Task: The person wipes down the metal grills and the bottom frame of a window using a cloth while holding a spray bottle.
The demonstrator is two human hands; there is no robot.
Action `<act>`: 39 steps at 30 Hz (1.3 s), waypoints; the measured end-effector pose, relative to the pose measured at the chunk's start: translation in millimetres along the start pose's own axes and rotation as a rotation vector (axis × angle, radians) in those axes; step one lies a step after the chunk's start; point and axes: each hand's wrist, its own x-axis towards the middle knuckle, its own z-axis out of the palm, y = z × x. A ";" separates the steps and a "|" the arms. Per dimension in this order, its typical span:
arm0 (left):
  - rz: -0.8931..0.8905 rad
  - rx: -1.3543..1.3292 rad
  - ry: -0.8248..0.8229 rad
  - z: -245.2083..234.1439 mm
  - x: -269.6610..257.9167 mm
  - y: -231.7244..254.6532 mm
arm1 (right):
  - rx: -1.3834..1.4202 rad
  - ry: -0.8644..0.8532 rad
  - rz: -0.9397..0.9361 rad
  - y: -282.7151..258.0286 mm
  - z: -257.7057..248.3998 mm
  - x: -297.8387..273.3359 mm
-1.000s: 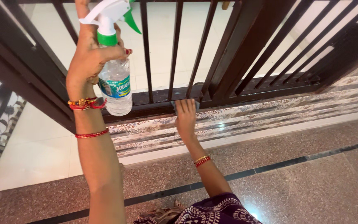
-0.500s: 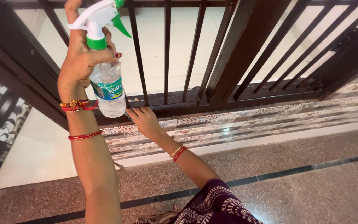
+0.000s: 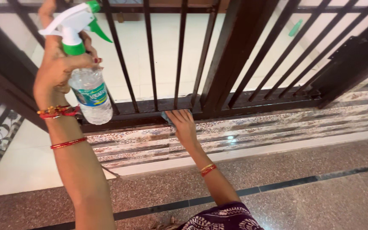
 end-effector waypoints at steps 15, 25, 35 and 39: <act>-0.022 -0.045 0.020 0.0 -1.9 0.1 | 0.126 0.096 0.040 -3.4 -7.7 -8.5; -0.027 -0.044 0.035 2.6 -0.7 0.5 | 0.093 -0.174 0.026 -53.8 35.1 18.0; 0.006 0.014 0.015 0.5 2.9 0.0 | 0.078 -0.098 -0.210 -69.9 73.4 12.1; -0.014 0.018 0.037 0.2 1.7 -1.0 | 0.065 -0.017 -0.146 -33.1 41.1 -6.6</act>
